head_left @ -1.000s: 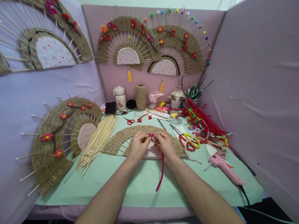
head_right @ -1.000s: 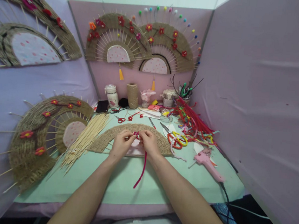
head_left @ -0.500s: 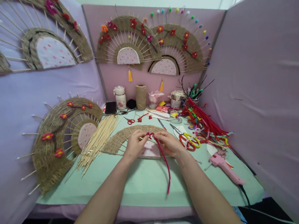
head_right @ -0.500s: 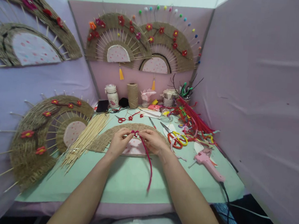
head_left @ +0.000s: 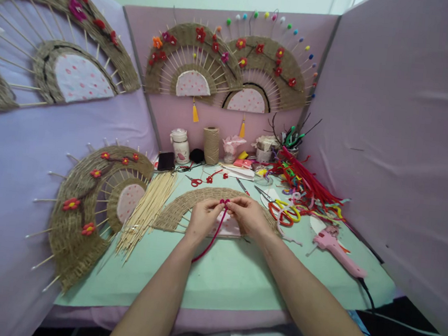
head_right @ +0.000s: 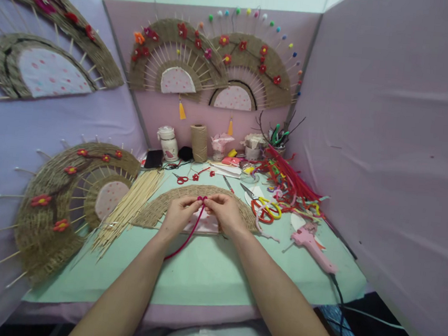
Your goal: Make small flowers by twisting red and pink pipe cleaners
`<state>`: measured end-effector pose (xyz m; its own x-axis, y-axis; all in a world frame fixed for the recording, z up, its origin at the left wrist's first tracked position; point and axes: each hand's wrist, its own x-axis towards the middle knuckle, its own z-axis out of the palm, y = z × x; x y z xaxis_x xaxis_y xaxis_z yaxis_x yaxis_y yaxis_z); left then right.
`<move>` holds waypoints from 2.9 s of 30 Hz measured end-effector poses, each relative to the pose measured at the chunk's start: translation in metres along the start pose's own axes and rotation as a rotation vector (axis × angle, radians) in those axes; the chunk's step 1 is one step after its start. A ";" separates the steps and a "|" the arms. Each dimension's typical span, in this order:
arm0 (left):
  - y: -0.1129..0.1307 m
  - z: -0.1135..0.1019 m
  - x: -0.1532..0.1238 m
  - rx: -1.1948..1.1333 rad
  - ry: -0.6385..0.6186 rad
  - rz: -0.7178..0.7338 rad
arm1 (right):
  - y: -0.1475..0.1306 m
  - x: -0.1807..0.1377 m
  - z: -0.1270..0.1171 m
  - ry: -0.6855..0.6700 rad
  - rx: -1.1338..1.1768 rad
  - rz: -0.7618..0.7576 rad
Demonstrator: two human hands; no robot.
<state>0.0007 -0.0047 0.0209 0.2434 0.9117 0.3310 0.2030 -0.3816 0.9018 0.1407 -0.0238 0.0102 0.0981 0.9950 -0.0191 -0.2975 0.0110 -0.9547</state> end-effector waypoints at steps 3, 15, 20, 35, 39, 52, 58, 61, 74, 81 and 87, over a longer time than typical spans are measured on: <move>-0.002 0.003 -0.002 -0.060 0.000 -0.081 | 0.005 0.000 0.005 0.080 -0.039 -0.080; 0.004 0.016 -0.008 -0.149 0.070 -0.193 | 0.020 0.002 0.019 0.163 0.225 -0.130; -0.005 0.015 -0.007 -0.048 0.098 -0.158 | 0.018 0.001 0.018 0.151 0.253 -0.075; -0.005 0.006 -0.004 0.282 0.028 -0.019 | -0.002 -0.003 0.000 0.034 -0.349 -0.149; -0.002 0.007 -0.004 0.259 -0.020 0.007 | -0.003 -0.004 0.000 0.101 -0.341 -0.110; 0.000 0.006 -0.006 0.336 0.006 0.114 | 0.004 0.000 -0.004 -0.013 -0.263 -0.057; 0.000 -0.003 -0.001 0.233 -0.014 -0.058 | -0.010 -0.006 -0.006 -0.085 -0.516 -0.467; 0.000 -0.005 0.000 0.214 -0.025 -0.060 | -0.013 -0.007 -0.008 -0.087 -0.665 -0.636; 0.004 -0.003 -0.002 -0.018 -0.168 -0.122 | -0.014 -0.001 -0.017 -0.198 -0.904 -0.851; -0.001 -0.002 0.000 0.076 -0.159 -0.102 | -0.013 0.001 -0.017 -0.194 -0.974 -0.821; -0.007 0.000 -0.002 0.190 -0.102 -0.012 | -0.012 0.000 -0.016 -0.176 -1.019 -0.750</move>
<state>-0.0014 -0.0042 0.0136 0.3322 0.9001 0.2820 0.3790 -0.4012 0.8339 0.1598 -0.0254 0.0171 -0.2248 0.7784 0.5861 0.6429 0.5705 -0.5111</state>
